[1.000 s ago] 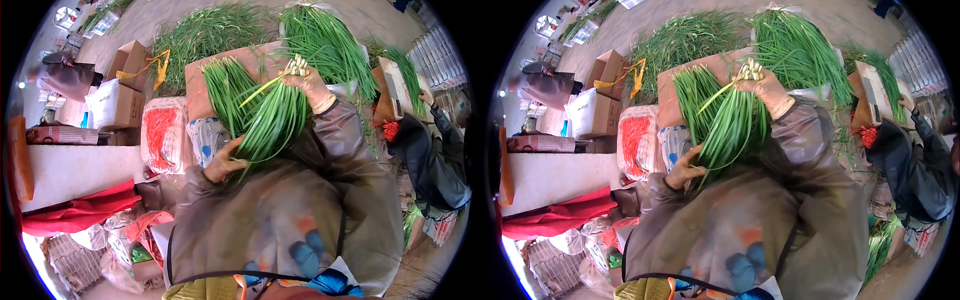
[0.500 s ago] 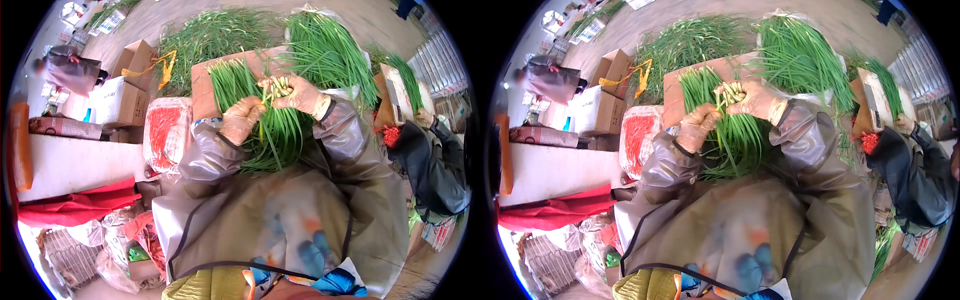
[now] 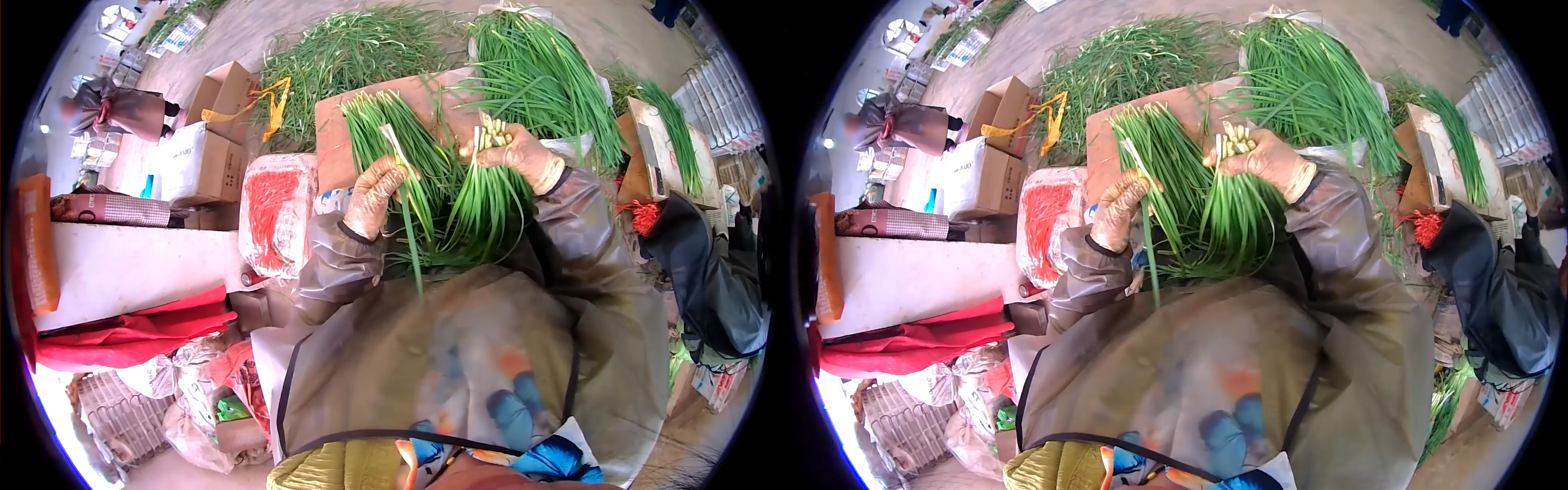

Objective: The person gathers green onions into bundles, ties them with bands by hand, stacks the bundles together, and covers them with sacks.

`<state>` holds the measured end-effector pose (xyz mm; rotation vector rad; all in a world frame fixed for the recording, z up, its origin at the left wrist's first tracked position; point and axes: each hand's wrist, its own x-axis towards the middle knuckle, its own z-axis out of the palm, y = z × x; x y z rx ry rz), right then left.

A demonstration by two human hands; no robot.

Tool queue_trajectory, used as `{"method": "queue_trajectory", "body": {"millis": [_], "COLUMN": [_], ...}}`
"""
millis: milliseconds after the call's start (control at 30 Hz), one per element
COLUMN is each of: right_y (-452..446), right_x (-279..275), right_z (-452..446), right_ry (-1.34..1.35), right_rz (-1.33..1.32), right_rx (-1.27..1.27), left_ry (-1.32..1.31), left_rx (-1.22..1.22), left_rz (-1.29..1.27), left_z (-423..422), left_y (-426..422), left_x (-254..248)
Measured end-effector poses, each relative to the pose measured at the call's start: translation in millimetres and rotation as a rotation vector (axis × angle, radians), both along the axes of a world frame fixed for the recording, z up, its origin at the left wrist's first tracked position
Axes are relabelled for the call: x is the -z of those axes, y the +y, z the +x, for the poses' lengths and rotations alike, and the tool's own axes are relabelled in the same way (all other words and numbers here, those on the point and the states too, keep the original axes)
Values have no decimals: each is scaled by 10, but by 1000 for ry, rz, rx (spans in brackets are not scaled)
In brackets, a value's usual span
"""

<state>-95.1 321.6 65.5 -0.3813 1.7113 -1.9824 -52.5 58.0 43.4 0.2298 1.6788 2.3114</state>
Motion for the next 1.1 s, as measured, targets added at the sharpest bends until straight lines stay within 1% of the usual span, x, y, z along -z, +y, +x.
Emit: {"method": "queue_trajectory", "body": {"millis": [67,133,200,233,267,333,400,467,500,533,600,633,667,733,767,800,833,867,933,967,1000,1067,1100], "right_y": [-83,-154,-244,-309,-351,-465,-484,-388,-302,-228,66,179,256,286,293,303,336,369,349,362,356,354,375], "right_x": [-13,-55,9,-7,-7,39,103,12,20,-135,-183,-324,-479,-601,-631,-660,-716,-817,-880,-782,-797,-880,-902], "right_z": [56,48,-8,-14,-14,-10,-16,12,-12,27,-85,-90,-91,-134,-177,-206,-209,-184,-229,-332,-313,-316,-325], "right_ry": [-28,-26,-38,-23,0,83,101,61,80,111,172,168,167,219,250,279,246,263,323,318,319,317,313], "right_rz": [-71,28,18,88,-19,83,-22,126,65,50,111,75,37,67,159,252,135,117,305,385,383,291,234], "right_rx": [5,100,166,195,125,180,223,288,324,401,502,493,485,494,470,445,387,347,309,271,272,243,211], "left_ry": [-18,-28,-10,59,114,104,125,145,166,162,89,66,-101,-2,-13,-25,-9,6,291,355,357,392,387], "left_rx": [9,47,73,93,118,19,32,-7,17,18,66,108,142,270,352,433,543,537,438,394,394,382,374], "left_rz": [1,-31,-104,-170,-266,-338,-367,-406,-401,-394,-362,-436,-472,-782,-718,-654,-821,-814,-1224,-1286,-1289,-1314,-1314], "left_z": [9,4,-12,-29,-42,-24,-32,-51,-61,-46,-44,-46,-17,-81,-61,-21,-16,-16,59,90,111,96,94], "left_y": [64,119,163,191,204,303,360,395,406,419,438,440,462,436,413,392,369,353,302,231,117,-110,-187], "left_x": [-10,1,19,13,-7,68,105,153,169,230,506,671,826,1443,1693,1820,1599,1411,1114,983,869,629,424]}}
